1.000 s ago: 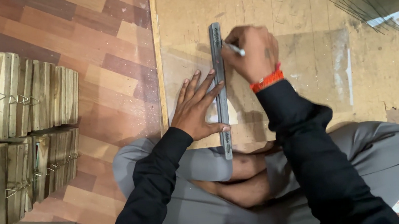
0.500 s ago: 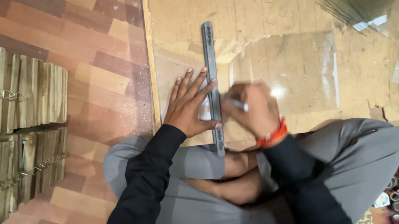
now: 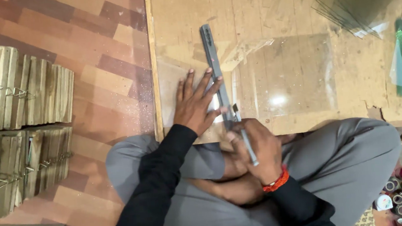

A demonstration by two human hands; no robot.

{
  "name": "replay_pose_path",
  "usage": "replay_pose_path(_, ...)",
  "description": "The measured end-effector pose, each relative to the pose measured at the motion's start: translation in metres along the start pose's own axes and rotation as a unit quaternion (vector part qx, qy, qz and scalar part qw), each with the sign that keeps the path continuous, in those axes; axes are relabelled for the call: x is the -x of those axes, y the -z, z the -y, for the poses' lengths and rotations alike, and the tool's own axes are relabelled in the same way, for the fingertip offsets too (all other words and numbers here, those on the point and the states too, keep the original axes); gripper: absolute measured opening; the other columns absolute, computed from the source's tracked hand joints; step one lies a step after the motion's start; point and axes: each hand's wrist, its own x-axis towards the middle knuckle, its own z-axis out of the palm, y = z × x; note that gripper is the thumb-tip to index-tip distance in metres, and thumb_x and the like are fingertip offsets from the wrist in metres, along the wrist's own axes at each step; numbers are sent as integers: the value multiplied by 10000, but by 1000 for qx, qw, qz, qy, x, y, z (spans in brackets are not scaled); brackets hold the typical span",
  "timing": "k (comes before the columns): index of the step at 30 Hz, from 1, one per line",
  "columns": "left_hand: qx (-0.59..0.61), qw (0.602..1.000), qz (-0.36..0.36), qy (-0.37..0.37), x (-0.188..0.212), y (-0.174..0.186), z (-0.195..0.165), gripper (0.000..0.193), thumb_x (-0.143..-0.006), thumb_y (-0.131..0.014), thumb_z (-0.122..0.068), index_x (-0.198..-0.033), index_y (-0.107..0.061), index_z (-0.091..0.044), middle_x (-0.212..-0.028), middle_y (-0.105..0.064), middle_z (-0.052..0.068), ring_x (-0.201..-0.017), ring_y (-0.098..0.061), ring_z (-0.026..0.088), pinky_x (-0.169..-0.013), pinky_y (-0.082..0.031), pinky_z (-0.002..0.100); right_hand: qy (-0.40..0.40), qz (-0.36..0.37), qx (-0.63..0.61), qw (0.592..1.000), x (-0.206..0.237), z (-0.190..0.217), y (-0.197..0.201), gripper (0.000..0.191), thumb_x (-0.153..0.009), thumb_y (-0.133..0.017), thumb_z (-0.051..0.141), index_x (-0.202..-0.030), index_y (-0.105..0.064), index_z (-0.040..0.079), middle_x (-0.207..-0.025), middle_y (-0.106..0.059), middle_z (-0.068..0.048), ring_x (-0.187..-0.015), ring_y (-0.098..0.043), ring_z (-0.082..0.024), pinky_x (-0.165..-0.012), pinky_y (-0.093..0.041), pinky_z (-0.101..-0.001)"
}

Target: The person sits cross-legged on the floor and uses a metal ruler and a glass cutter to score a rectangular glass sheet placed on a wooden board. They repeatedly align the ruler, draw straight lines, and remove small glass fragments after each score.

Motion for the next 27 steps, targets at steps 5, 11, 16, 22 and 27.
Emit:
replay_pose_path(5,111,991,69,20,12,13,-4,1025,-866,-754,-592,-1616,-308,-55,-1714,-171,195,-1592,-109,421,-1282,-94,561,42,-21,72,996,9,-35,-8,408,-769,-750,100,-1153,-616,64,-1204,-574,-174,-999,-639,-389,-756,-540,-459)
replay_pose_path(11,95,973,207,49,37,36,-39,1179,-651,-839,-528,-1563,-261,-54,-1658,-115,210,-1535,-66,427,-1234,-66,571,44,-153,97,982,7,-49,22,288,-965,-750,218,-1094,-595,12,-1260,-560,-212,-1136,-590,-396,-961,-500,-447)
replay_pose_path(16,89,987,132,34,58,25,-56,1023,-768,-823,-385,-1602,-295,-114,-1690,-158,191,-1565,-111,406,-1255,-107,566,-9,-92,-141,986,42,-34,39,473,-1136,-415,422,-1035,-659,29,-1309,-562,-197,-1228,-565,-298,-1060,-431,-405)
replay_pose_path(22,87,988,126,31,69,13,-53,1000,-781,-816,-343,-1608,-290,-145,-1692,-165,186,-1570,-121,397,-1262,-115,556,-488,90,-496,712,74,-52,4,520,-1016,-451,469,-1102,-750,53,-754,-655,-81,-619,-580,-178,-627,-482,-341)
replay_pose_path(27,90,989,118,28,71,10,-53,986,-809,-801,-363,-1615,-275,-148,-1692,-161,183,-1571,-122,393,-1263,-116,562,-549,86,-524,646,61,-73,-42,286,-1004,-551,393,-998,-641,122,-676,-582,11,-455,-387,-71,-428,-329,-245)
